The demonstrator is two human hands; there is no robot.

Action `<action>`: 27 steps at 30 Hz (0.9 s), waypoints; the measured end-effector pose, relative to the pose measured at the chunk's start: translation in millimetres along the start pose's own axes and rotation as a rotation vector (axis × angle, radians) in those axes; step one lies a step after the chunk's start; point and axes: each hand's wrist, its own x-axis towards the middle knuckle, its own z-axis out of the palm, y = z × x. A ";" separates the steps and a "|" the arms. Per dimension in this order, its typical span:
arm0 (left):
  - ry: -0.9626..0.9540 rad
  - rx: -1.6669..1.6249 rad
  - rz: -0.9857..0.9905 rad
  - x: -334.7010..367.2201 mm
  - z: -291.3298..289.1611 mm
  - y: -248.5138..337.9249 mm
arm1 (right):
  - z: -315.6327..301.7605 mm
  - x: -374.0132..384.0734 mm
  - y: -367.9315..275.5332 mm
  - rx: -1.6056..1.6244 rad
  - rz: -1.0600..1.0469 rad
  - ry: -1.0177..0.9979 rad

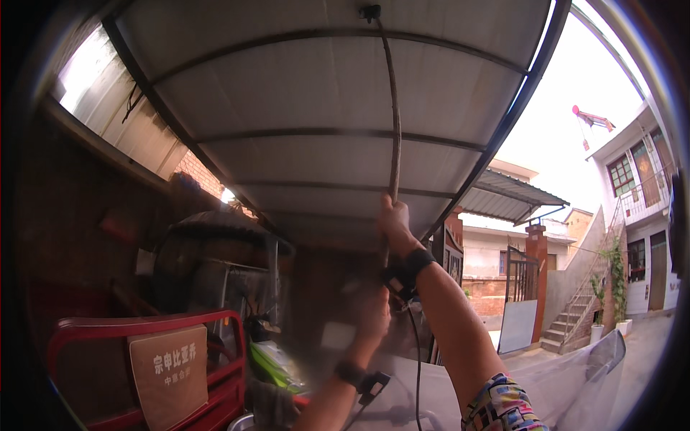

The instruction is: The person uses a stick with a cloth attached to wipe the underside of an outdoor awning and then wipes a plastic cover on a scooter.

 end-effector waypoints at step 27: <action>-0.375 -1.205 -1.043 3.9 -5.8 51.3 | -42.8 -7.0 -15.2 0.071 0.109 -0.036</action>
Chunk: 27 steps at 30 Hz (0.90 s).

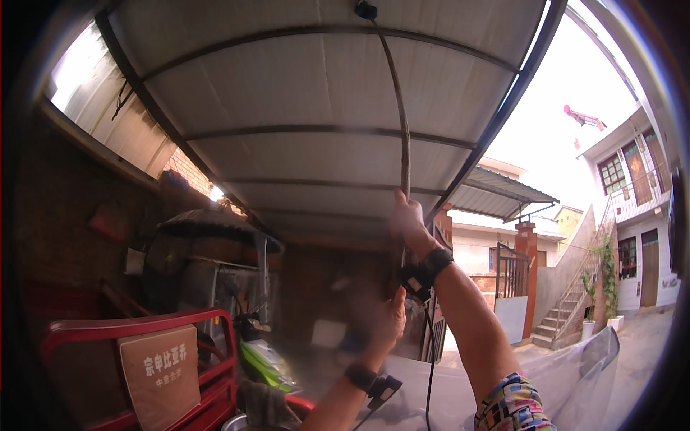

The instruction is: The person uses a stick with a cloth attached to wipe the underside of an outdoor awning and then wipes a plastic cover on a scooter.

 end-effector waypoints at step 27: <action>0.161 0.580 0.155 15.4 -25.3 -11.4 | 16.4 8.8 15.1 -0.026 0.005 -0.025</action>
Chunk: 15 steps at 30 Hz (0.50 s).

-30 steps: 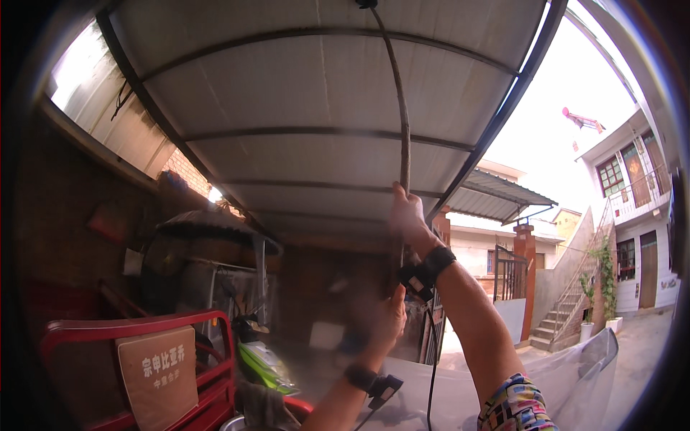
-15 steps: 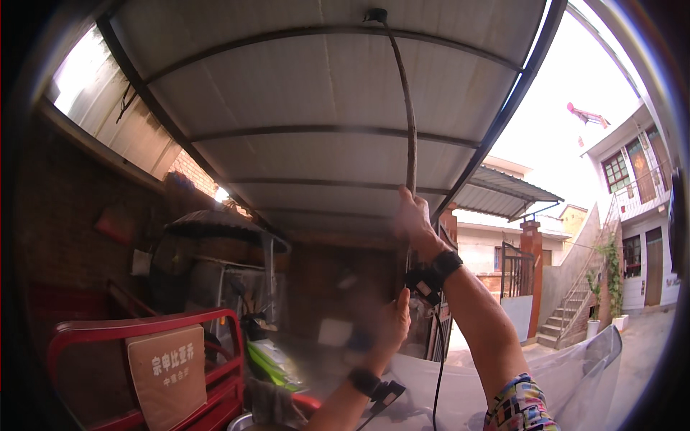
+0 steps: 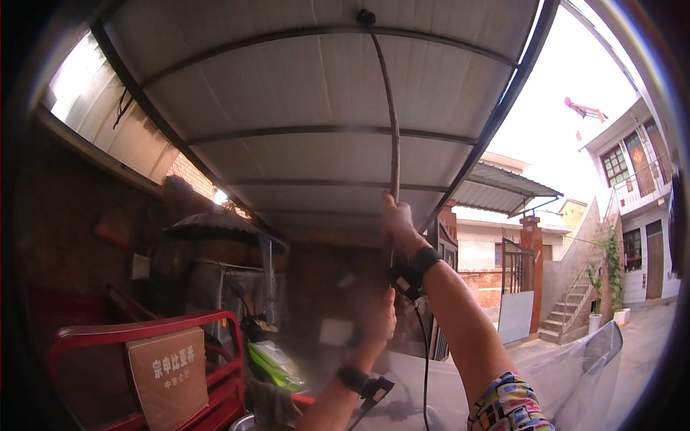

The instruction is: The person uses a stick with a cloth attached to wipe the underside of an outdoor awning and then wipes a plastic cover on a scooter.

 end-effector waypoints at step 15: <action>-0.055 -0.674 -0.340 -36.9 -52.0 74.7 | 39.9 -39.0 -46.3 0.031 -0.139 -0.083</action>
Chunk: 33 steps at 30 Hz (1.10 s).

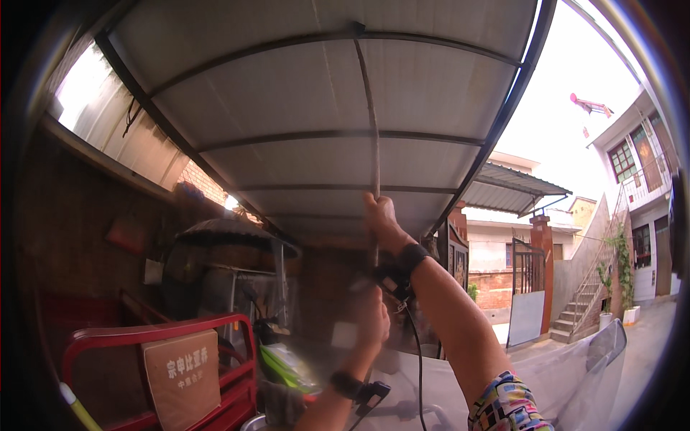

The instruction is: The person uses a stick with a cloth attached to wipe the underside of an outdoor awning and then wipes a plastic cover on a scooter.

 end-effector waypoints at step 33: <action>-0.394 0.074 -0.168 -44.6 231.3 -99.5 | -313.9 -11.0 -27.9 -0.062 0.138 0.208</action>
